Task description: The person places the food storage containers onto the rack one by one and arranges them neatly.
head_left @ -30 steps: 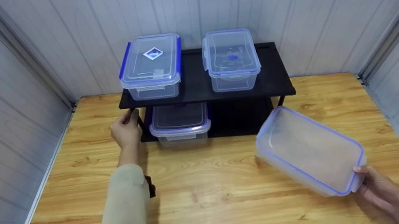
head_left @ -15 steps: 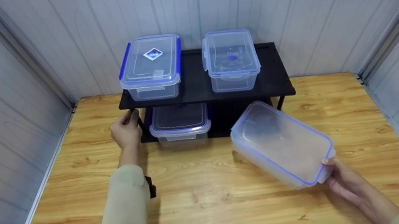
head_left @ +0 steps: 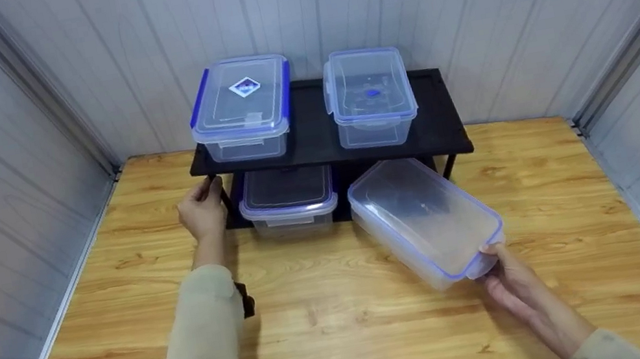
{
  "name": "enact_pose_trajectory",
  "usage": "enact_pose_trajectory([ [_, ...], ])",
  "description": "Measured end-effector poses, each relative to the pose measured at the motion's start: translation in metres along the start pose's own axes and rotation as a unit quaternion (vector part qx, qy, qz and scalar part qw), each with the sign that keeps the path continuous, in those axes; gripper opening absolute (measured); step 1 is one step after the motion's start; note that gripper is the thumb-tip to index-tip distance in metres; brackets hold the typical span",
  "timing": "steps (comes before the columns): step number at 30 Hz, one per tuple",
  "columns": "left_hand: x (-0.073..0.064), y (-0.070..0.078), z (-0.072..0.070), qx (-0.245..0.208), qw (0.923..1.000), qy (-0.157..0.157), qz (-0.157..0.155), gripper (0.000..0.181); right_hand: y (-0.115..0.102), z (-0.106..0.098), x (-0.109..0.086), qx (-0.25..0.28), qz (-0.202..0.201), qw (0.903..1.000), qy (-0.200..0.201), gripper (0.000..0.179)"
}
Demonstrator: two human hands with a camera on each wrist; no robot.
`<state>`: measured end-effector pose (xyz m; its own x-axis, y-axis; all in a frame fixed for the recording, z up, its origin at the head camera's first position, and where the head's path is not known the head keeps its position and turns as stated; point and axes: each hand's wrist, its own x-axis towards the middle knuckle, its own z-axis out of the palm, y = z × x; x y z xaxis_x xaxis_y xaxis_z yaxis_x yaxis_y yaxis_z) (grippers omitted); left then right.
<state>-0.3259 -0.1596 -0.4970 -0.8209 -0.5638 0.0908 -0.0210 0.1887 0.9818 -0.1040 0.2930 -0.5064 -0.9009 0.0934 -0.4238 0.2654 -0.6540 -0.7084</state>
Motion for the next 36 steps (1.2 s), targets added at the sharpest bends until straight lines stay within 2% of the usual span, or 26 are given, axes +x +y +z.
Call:
enact_pose_trajectory([
  [9, -0.001, -0.001, 0.004, -0.011, 0.9998, 0.019, 0.006, 0.026, 0.010, 0.021, 0.008, 0.042, -0.005, 0.9991, 0.005, 0.026],
  [18, -0.001, -0.002, 0.003, 0.001, 0.9998, 0.020, 0.004, 0.026, 0.024, 0.044, 0.030, 0.086, -0.021, 0.9957, 0.025, 0.029],
  [23, 0.000, -0.001, 0.004, 0.010, 0.9997, 0.019, 0.013, 0.024, 0.030, 0.057, 0.043, 0.099, -0.041, 0.9934, 0.041, 0.030],
  [31, 0.001, 0.000, 0.005, -0.002, 0.9999, 0.015, 0.008, 0.025, 0.034, 0.082, 0.061, 0.162, -0.057, 0.9829, 0.068, 0.059],
  [33, 0.001, 0.000, 0.004, -0.002, 0.9999, 0.012, 0.006, 0.026, 0.037, 0.088, 0.065, 0.172, -0.064, 0.9802, 0.074, 0.056],
  [36, 0.001, -0.001, 0.003, 0.002, 0.9999, 0.012, 0.002, 0.027, 0.041, 0.099, 0.070, 0.186, -0.078, 0.9752, 0.090, 0.041],
])
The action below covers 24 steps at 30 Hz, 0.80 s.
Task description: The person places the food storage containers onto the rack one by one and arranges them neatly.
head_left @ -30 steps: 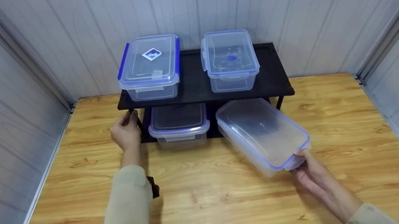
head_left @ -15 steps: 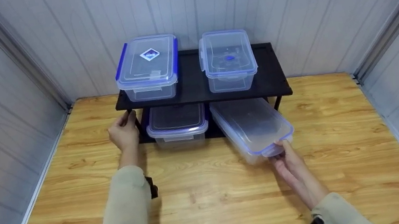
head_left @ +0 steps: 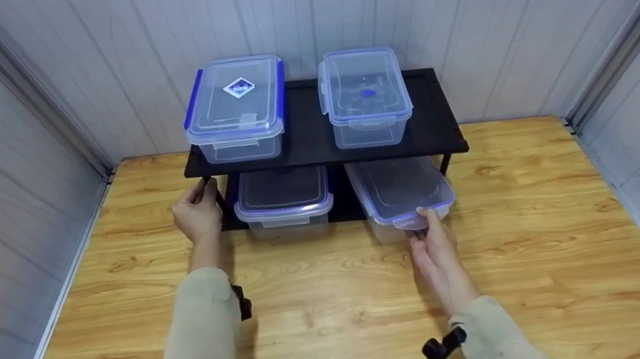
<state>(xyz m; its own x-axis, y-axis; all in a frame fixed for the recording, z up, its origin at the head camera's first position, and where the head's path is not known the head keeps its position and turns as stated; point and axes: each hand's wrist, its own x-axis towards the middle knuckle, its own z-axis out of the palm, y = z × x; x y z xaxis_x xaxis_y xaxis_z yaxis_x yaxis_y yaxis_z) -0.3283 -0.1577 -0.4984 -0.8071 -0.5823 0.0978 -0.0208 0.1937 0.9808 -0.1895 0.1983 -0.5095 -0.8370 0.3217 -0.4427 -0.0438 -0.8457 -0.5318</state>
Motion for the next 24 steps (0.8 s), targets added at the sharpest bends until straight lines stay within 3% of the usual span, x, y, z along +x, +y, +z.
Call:
enact_pose_trajectory([
  [4, 0.000, 0.000, 0.000, -0.006, 1.0000, -0.002, -0.002, 0.028, 0.013, 0.011, 0.001, 0.026, -0.003, 0.9996, 0.011, 0.021],
  [12, 0.000, 0.003, 0.002, -0.029, 0.9995, -0.006, -0.007, 0.027, 0.028, 0.028, 0.004, 0.038, 0.018, 0.9989, 0.021, 0.027],
  [19, -0.003, 0.002, 0.000, -0.022, 0.9996, -0.008, 0.013, 0.025, 0.028, 0.030, 0.007, 0.050, 0.036, 0.9981, 0.008, 0.019],
  [24, -0.002, 0.000, -0.002, -0.017, 0.9998, -0.003, 0.005, 0.026, 0.031, 0.031, 0.009, 0.057, 0.046, 0.9973, 0.008, 0.018],
])
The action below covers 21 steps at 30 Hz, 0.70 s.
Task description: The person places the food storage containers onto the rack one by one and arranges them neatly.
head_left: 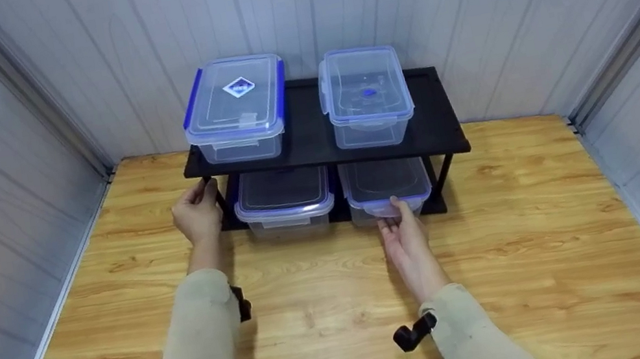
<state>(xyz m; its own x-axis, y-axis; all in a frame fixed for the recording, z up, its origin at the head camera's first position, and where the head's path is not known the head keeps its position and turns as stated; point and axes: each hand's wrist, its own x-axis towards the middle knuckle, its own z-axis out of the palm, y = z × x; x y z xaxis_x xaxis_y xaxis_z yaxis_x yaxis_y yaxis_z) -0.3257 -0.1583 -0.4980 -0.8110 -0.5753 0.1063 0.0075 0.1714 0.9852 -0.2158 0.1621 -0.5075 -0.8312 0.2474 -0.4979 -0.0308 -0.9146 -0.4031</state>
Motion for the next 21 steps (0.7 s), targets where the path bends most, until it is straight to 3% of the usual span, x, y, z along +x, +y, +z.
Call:
enact_pose_trajectory([
  [11, 0.003, -0.001, 0.000, -0.020, 0.9998, -0.006, -0.006, 0.026, 0.002, -0.001, -0.001, 0.024, 0.031, 0.9990, -0.023, 0.029],
  [21, 0.004, 0.003, -0.005, -0.002, 0.9993, -0.023, -0.030, 0.029, -0.012, -0.019, -0.013, -0.076, 0.020, 0.9960, -0.043, 0.015],
])
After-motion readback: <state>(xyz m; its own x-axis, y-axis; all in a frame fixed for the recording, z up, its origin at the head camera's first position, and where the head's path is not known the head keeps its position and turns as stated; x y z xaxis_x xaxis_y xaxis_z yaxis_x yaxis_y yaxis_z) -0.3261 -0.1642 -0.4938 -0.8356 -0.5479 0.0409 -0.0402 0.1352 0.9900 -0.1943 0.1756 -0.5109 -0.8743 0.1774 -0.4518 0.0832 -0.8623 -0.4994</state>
